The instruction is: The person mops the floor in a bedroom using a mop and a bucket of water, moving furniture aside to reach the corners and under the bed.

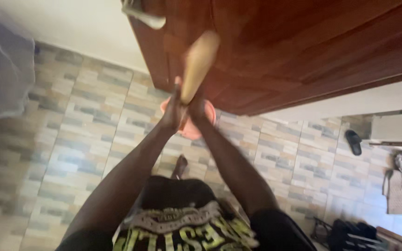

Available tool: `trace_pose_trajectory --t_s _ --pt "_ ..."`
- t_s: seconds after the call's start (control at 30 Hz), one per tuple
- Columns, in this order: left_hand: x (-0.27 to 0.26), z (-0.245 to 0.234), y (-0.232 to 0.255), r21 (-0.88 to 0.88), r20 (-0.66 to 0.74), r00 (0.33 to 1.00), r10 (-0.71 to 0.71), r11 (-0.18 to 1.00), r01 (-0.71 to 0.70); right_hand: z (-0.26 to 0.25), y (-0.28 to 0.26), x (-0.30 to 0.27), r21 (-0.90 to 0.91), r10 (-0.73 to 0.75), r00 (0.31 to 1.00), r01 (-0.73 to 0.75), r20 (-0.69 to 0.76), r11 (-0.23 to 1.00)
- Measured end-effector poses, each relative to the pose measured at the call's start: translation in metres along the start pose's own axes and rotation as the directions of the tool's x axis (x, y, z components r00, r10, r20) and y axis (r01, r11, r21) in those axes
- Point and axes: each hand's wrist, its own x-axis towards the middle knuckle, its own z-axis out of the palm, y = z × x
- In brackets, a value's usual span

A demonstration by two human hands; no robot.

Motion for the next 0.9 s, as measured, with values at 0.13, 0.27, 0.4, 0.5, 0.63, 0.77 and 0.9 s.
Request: trace_pose_trajectory --t_s 0.13,0.27,0.4,0.5,0.63,0.77,0.9 --pt "0.015 -0.032 0.042 0.278 0.099 0.995 -0.004 0.96 -0.024 0.028 -0.003 -0.036 -0.023 -0.038 0.998 0.038 0.04 0.999" --pt "0.014 -0.042 0.01 0.313 0.091 0.996 -0.002 0.949 -0.027 0.003 -0.002 -0.001 -0.005 0.02 1.0 -0.02 -0.014 1.0" --pt "0.022 -0.032 0.041 0.36 0.108 0.994 0.006 0.932 -0.045 0.03 -0.004 -0.03 -0.03 -0.028 1.0 0.028 0.002 0.999" --pt "0.019 -0.025 0.051 0.415 0.12 0.993 0.019 0.907 -0.068 0.025 -0.002 -0.021 -0.035 -0.016 1.0 0.016 -0.01 0.999" --pt "0.007 -0.016 0.027 0.283 0.032 0.998 0.054 0.957 -0.061 0.011 0.0 -0.001 -0.004 0.043 0.995 -0.043 -0.085 0.999" --pt "0.015 -0.019 0.053 0.482 0.098 0.991 0.09 0.867 -0.126 0.041 0.004 -0.026 -0.085 -0.024 0.999 0.021 -0.034 0.996" --pt "-0.004 0.015 0.016 0.901 0.158 0.932 0.327 0.337 -0.272 -0.01 -0.004 0.058 -0.036 0.048 0.971 -0.058 -0.236 0.998"
